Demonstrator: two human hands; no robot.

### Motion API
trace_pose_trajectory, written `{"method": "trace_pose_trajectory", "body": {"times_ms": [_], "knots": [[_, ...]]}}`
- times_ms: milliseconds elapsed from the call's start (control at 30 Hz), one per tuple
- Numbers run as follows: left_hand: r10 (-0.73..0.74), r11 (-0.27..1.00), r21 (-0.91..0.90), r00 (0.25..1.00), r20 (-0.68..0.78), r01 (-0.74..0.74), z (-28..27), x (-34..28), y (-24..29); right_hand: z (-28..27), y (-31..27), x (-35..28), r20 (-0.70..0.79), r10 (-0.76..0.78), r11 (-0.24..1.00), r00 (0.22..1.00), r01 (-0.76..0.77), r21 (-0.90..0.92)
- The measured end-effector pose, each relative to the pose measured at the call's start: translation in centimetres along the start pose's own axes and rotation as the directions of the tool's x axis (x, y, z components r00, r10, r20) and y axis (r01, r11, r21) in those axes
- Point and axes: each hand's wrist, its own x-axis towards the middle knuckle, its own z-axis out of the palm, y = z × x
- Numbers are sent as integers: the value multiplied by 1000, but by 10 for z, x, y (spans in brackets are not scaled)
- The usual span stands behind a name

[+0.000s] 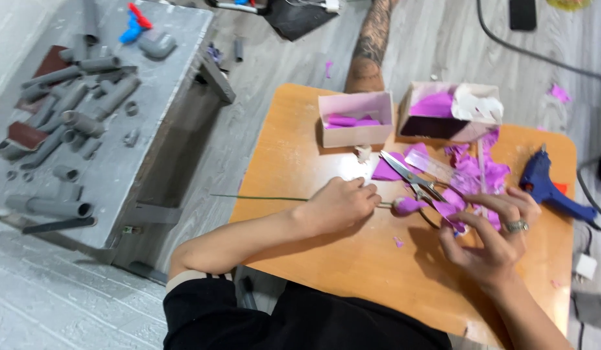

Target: The person is assembling artificial flowers by gluing purple fabric petals onto a wire stem using a hot glue gun.

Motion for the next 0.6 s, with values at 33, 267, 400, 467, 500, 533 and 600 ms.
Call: {"method": "trace_pose_trajectory", "body": {"times_ms": [33,267,400,467,500,533,600], "knots": [[-23,1000,-4,999,27,24,-2,1,0,0,1,1,-2,-7,1000,1000,7,4],[-55,998,30,990,-131,60,-16,5,-4,-1,6,7,-21,10,1000,1000,-10,-20],[-68,997,23,983,-169,73,-21,8,-6,0,7,7,-29,25,1000,999,-25,-4],[-69,998,2,983,-171,71,-24,9,-6,0,6,9,-27,23,1000,999,-23,0],[-72,997,-3,980,-183,73,-26,10,-6,0,6,9,-20,24,1000,1000,-24,11],[-76,997,-6,978,-196,77,-28,10,-6,0,5,10,-14,24,999,1000,-23,23],[-81,996,5,972,-220,84,-29,11,-6,0,6,10,-3,14,999,1000,-14,34]]}}
